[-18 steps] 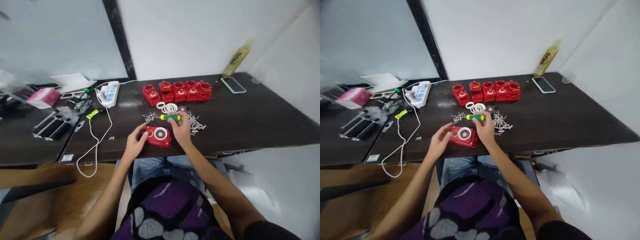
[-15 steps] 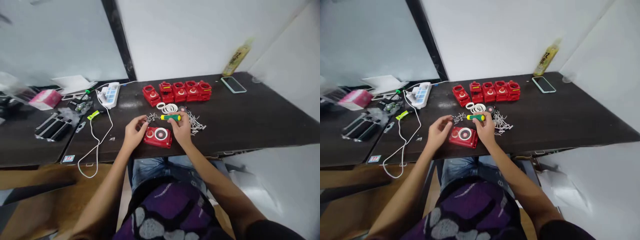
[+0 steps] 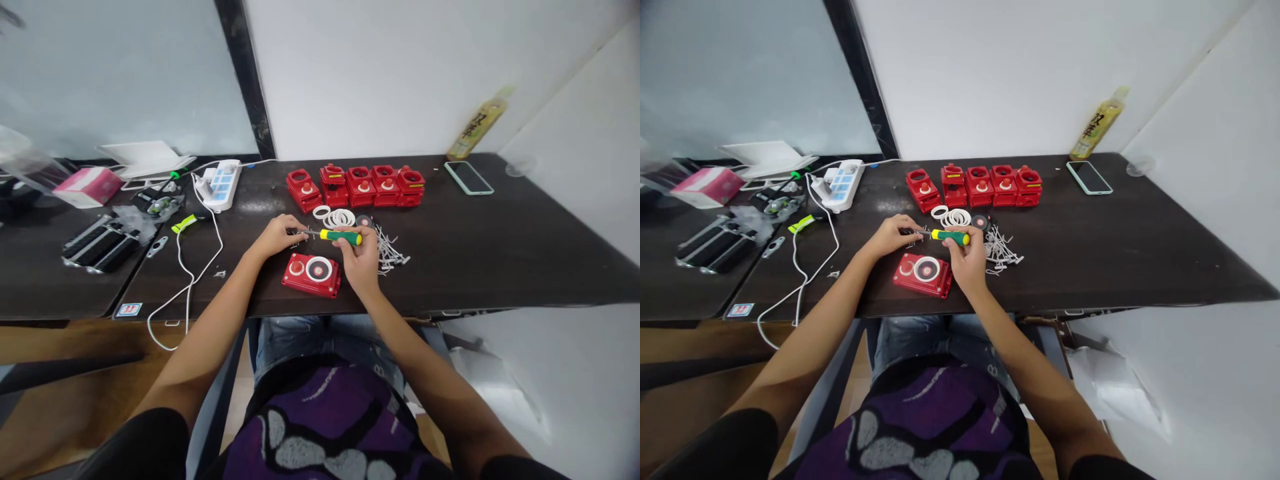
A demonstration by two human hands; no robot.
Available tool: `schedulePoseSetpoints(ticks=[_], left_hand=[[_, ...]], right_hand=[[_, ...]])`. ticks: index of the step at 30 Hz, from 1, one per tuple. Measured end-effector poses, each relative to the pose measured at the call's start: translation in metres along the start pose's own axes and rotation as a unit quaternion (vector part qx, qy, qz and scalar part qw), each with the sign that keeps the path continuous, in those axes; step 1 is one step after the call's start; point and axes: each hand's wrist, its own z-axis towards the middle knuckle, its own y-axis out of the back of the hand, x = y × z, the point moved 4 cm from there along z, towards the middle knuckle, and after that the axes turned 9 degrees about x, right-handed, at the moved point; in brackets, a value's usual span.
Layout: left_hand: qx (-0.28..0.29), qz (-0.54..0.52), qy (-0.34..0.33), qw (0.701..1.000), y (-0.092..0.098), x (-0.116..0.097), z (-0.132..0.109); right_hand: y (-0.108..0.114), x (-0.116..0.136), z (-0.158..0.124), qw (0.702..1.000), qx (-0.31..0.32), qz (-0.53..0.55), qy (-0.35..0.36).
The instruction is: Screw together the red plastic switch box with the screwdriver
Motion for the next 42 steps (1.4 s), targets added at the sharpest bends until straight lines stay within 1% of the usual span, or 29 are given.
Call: schedulePoseSetpoints(ticks=[4,9,14,17,21,24,26,29,34,38,42], left_hand=[[-0.008,0.009,0.010,1.000,-0.001,0.006,0.000],[-0.026,0.011,0.008,1.000,0.000,0.007,0.000],[-0.039,0.012,0.015,0.999,-0.001,0.003,-0.003],[-0.062,-0.017,0.041,0.997,0.001,0.005,-0.003],[-0.106,-0.039,0.091,0.989,0.006,0.017,-0.003],[-0.114,-0.057,0.129,0.983,0.004,0.026,-0.005],[-0.111,-0.064,0.142,0.982,0.001,0.026,-0.006],[-0.100,-0.089,0.136,0.982,-0.009,0.020,-0.006],[-0.076,-0.193,0.109,0.972,-0.026,0.009,-0.002],[-0.072,-0.254,0.107,0.959,-0.030,0.009,0.003],[-0.068,-0.281,0.101,0.952,-0.031,0.007,0.005]], right_hand=[[0.000,0.001,0.000,1.000,-0.007,0.002,0.005],[0.004,0.007,0.000,0.998,-0.050,-0.028,0.023],[0.008,0.009,-0.001,0.993,-0.092,-0.079,0.013],[0.009,0.007,-0.001,0.991,-0.100,-0.090,-0.001],[0.008,0.007,0.000,0.992,-0.085,-0.096,-0.012],[0.005,0.006,0.000,0.995,-0.060,-0.079,-0.021],[0.003,0.003,0.000,0.997,-0.040,-0.066,-0.032],[0.000,-0.001,-0.001,0.997,-0.018,-0.056,-0.039],[-0.001,-0.005,-0.002,0.998,-0.003,-0.032,-0.049],[-0.004,-0.003,-0.002,0.997,0.017,-0.046,-0.052],[-0.005,-0.002,-0.002,0.997,0.027,-0.034,-0.056]])
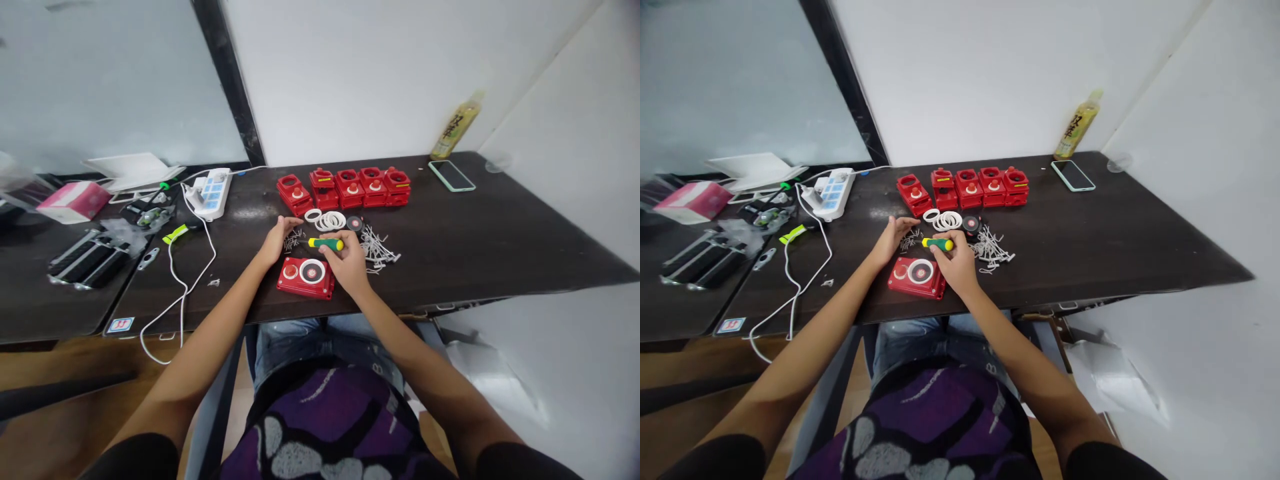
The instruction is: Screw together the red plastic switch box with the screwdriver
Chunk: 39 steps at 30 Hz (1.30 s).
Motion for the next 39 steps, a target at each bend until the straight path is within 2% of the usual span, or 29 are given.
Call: schedulePoseSetpoints(ticks=[4,7,12,17,20,23,25,30,34,36,39], left_hand=[[0.004,0.011,-0.017,1.000,0.001,-0.003,0.000],[0.007,0.071,-0.039,0.997,0.002,-0.007,0.003],[0.050,0.139,-0.027,0.989,0.003,-0.013,0.009],[0.104,0.170,-0.027,0.979,0.027,-0.015,-0.002],[0.167,0.228,0.005,0.959,0.045,-0.014,-0.019],[0.207,0.252,0.020,0.945,0.052,-0.014,-0.032],[0.206,0.271,0.018,0.940,0.050,-0.012,-0.034],[0.128,0.327,-0.006,0.936,0.040,-0.006,-0.024],[0.103,0.371,-0.026,0.923,0.032,-0.002,-0.018],[0.100,0.387,-0.044,0.915,0.026,-0.003,-0.015],[0.134,0.396,-0.068,0.906,0.016,-0.003,-0.010]], right_hand=[[0.000,-0.004,0.000,1.000,-0.002,0.008,-0.003],[0.001,-0.006,0.000,1.000,-0.006,0.008,0.003],[0.004,-0.006,0.000,1.000,-0.024,0.001,0.008],[0.005,-0.007,0.000,0.999,-0.032,0.015,0.005],[0.004,-0.007,-0.001,0.999,-0.032,0.018,0.001],[0.004,-0.007,-0.001,0.999,-0.034,0.013,0.001],[0.004,-0.006,-0.001,0.999,-0.034,0.015,0.003],[0.005,-0.008,0.000,0.999,-0.033,0.009,0.005],[0.005,-0.009,0.000,0.999,-0.030,-0.011,0.006],[0.005,-0.009,0.000,0.999,-0.029,-0.015,0.009],[0.006,-0.008,0.000,0.999,-0.032,-0.016,0.013]])
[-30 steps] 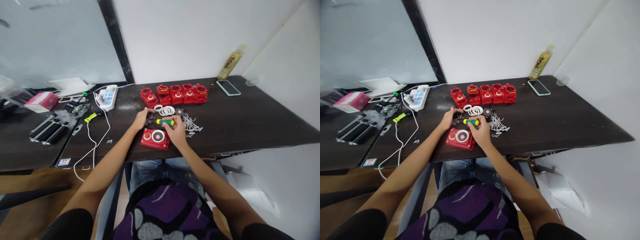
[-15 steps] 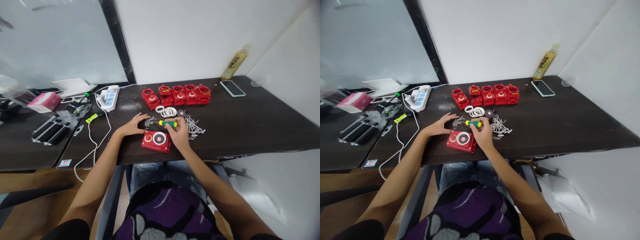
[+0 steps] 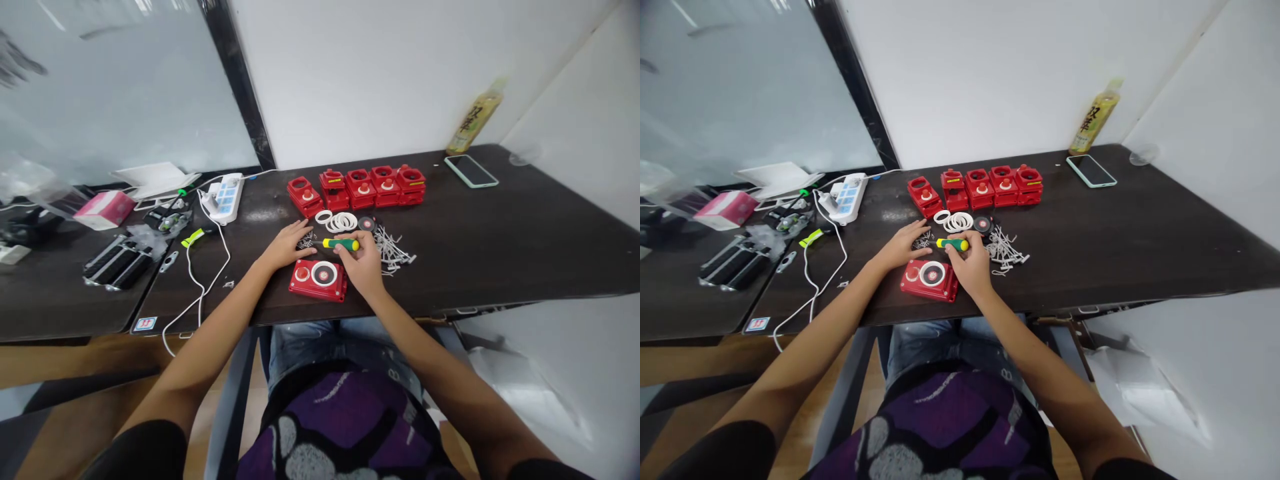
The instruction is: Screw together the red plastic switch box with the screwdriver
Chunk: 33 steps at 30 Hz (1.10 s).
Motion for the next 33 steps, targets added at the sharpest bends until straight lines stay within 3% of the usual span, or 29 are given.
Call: schedulePoseSetpoints(ticks=[3,7,16,22,33], left_hand=[[0.022,0.008,-0.028,0.999,-0.002,-0.005,0.008],[-0.010,0.015,-0.060,0.998,0.002,-0.008,0.015],[-0.032,0.062,-0.022,0.997,0.004,-0.010,0.014],[-0.053,0.077,-0.050,0.994,0.006,-0.015,0.012],[-0.037,0.050,-0.074,0.995,0.006,-0.013,0.013]], right_hand=[[0.000,0.001,0.000,1.000,0.000,-0.001,-0.001],[0.000,0.002,0.000,1.000,-0.002,-0.006,-0.001],[0.000,0.005,0.000,1.000,-0.001,-0.002,-0.011],[0.000,0.007,0.000,1.000,0.004,0.005,-0.018],[-0.001,0.010,0.000,0.999,-0.001,0.034,0.005]])
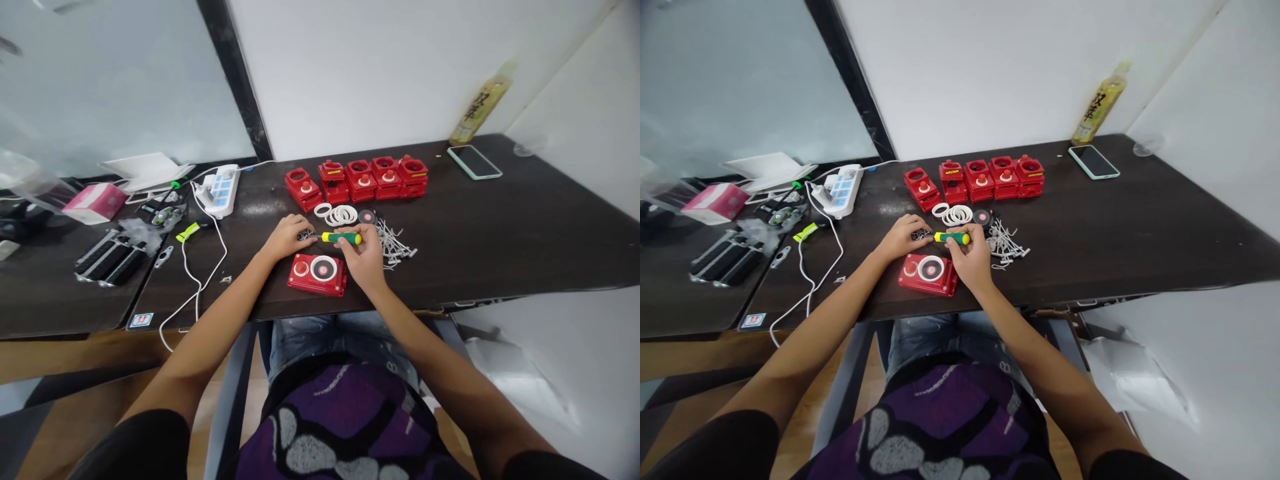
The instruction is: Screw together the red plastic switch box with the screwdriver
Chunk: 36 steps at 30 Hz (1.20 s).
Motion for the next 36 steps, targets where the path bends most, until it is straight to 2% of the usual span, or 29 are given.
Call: schedulePoseSetpoints(ticks=[18,23,27,29,36], left_hand=[[-0.057,-0.056,-0.034,0.996,-0.004,0.014,-0.001],[-0.079,-0.119,-0.020,0.989,-0.001,0.014,-0.003],[-0.137,-0.215,0.020,0.967,0.008,0.019,-0.009],[-0.157,-0.228,0.046,0.960,0.012,0.024,-0.013],[-0.134,-0.207,0.065,0.967,0.014,0.031,-0.015]], right_hand=[[0.004,0.007,0.000,0.999,-0.034,0.007,0.036],[0.006,0.011,0.001,0.998,-0.054,0.003,0.039],[0.007,0.011,0.001,0.997,-0.065,0.013,0.039],[0.007,0.011,0.001,0.997,-0.065,0.016,0.036],[0.006,0.010,0.001,0.997,-0.066,-0.011,0.028]])
